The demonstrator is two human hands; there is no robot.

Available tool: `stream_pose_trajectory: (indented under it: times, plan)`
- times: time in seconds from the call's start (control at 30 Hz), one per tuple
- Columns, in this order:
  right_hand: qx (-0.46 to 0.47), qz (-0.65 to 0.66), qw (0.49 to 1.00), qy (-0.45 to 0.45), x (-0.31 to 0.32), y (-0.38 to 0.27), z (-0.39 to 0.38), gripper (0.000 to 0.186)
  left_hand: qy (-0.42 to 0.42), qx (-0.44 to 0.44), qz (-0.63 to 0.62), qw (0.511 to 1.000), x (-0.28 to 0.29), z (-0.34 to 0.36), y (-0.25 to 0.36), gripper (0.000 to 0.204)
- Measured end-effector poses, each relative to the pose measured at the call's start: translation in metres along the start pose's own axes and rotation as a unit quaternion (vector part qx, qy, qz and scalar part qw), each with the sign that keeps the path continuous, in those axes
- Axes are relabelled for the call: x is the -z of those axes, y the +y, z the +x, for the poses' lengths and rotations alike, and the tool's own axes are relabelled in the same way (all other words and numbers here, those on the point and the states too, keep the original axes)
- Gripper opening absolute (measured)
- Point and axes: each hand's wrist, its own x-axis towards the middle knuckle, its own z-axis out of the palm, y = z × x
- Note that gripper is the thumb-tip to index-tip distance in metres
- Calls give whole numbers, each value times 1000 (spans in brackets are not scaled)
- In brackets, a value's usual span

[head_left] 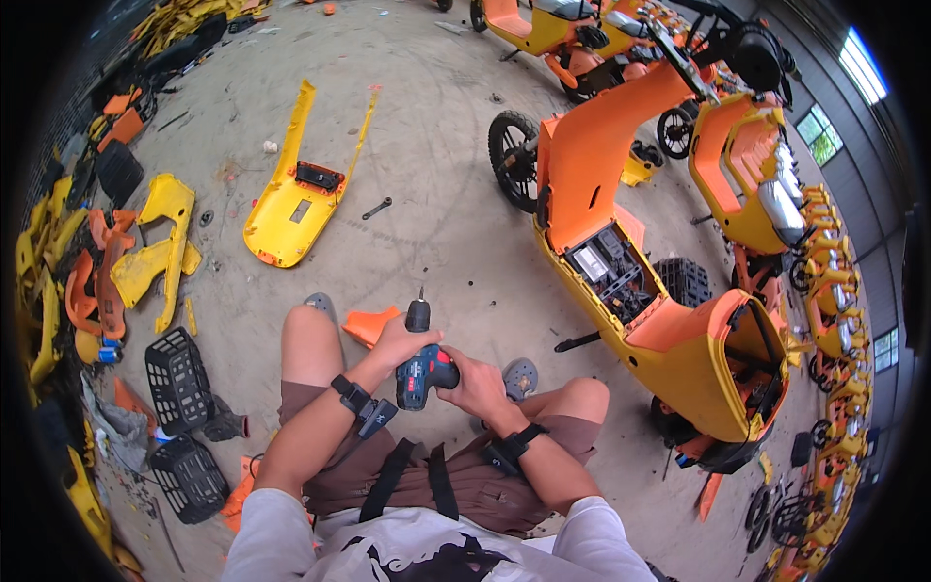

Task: The person wipes down an orange plastic panel with a cloth, then picks up a drill and secures several screws into a scooter frame.

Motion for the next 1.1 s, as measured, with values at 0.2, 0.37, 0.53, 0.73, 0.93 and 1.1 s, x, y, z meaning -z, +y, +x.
stream_pose_trajectory:
  times: [0.2, 0.37, 0.53, 0.73, 0.93, 1.1]
  plan:
    - [-112, 54, 991, 40, 5, 3, 13, 66, 37, 94, -16, 995, 27, 14, -17, 52]
    - [-105, 278, 942, 159, 12, 38, 8, 53, 119, 119, -346, 923, 58, 35, -30, 35]
    - [-96, 616, 773, 118, 20, 15, 0, 52, 149, 137, -165, 965, 52, 69, -100, 26]
    - [-180, 704, 682, 84, 29, 18, 4, 55, 155, 109, 293, 937, 20, 88, -182, 29]
    - [-224, 690, 686, 64, 27, 29, 10, 58, 303, 93, 406, 857, -14, 84, -212, 54]
    - [-241, 678, 689, 85, 27, 24, 16, 54, 425, 257, 144, 856, -3, 72, -250, 86]
